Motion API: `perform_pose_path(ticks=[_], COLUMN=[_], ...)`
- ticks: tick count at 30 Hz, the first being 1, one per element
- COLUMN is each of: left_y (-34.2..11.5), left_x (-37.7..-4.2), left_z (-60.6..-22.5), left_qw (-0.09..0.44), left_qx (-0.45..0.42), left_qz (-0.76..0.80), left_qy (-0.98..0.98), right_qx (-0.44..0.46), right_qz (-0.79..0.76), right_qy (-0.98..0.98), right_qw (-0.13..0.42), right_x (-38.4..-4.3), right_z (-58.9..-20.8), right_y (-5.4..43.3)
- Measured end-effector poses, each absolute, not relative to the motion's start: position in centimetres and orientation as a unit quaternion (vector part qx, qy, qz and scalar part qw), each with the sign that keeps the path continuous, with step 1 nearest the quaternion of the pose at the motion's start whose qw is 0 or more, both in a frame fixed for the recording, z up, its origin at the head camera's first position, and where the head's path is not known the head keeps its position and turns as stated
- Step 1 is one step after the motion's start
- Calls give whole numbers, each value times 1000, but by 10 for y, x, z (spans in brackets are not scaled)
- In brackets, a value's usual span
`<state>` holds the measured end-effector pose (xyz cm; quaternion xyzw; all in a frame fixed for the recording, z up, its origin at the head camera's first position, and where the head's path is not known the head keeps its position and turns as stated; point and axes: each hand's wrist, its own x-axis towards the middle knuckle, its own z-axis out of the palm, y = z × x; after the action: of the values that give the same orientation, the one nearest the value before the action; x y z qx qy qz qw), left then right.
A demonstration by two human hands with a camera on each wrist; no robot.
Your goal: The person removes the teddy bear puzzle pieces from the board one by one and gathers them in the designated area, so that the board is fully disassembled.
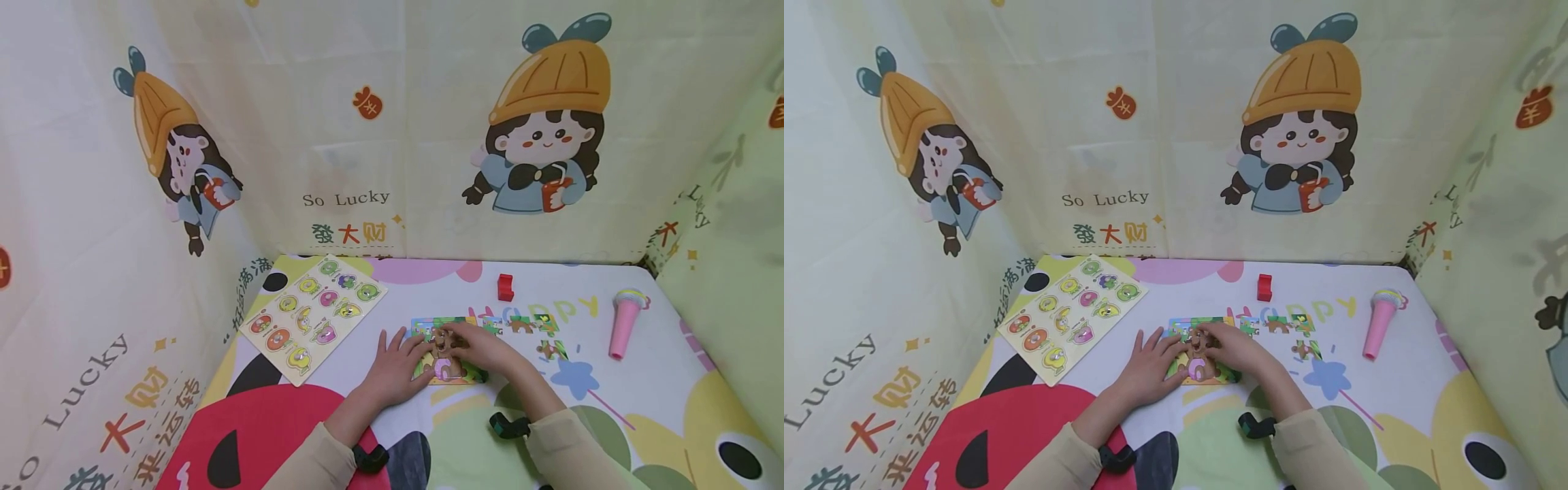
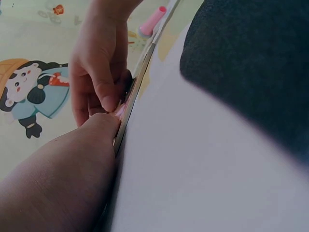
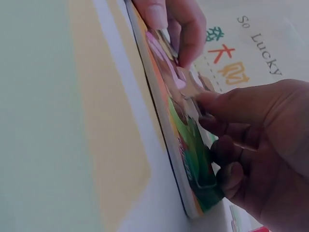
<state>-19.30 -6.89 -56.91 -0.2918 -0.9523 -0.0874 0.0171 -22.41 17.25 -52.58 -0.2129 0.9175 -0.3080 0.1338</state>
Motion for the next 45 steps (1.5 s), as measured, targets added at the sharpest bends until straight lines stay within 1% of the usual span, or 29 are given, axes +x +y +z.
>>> perform_pose_path(ticks=[7, 15, 20, 28, 32, 36, 45], left_y=[-69, -69, -68, -68, -69, -69, -69], left_x=[-193, -192, -193, -193, -192, -192, -192], left_z=[-570, -568, -569, -568, -568, -568, -569], left_qw=[12, 18, 16, 8, 12, 14, 15], left_qx=[-289, -294, -292, -291, -291, -292, -293], left_qz=[-86, -85, -85, -88, -85, -87, -89], left_qy=[-953, -952, -952, -953, -953, -952, -952], right_qx=[-197, -211, -211, -213, -206, -191, -144], right_qz=[-299, -267, -265, -268, -272, -278, -272], right_qy=[926, 938, 940, 939, 939, 940, 951], right_qw=[117, 59, 46, 39, 41, 44, 31], right_x=[-225, -226, -226, -225, -223, -221, -216], right_z=[-526, -531, -532, -529, -522, -518, -514], right_y=[175, 174, 174, 179, 186, 197, 236])
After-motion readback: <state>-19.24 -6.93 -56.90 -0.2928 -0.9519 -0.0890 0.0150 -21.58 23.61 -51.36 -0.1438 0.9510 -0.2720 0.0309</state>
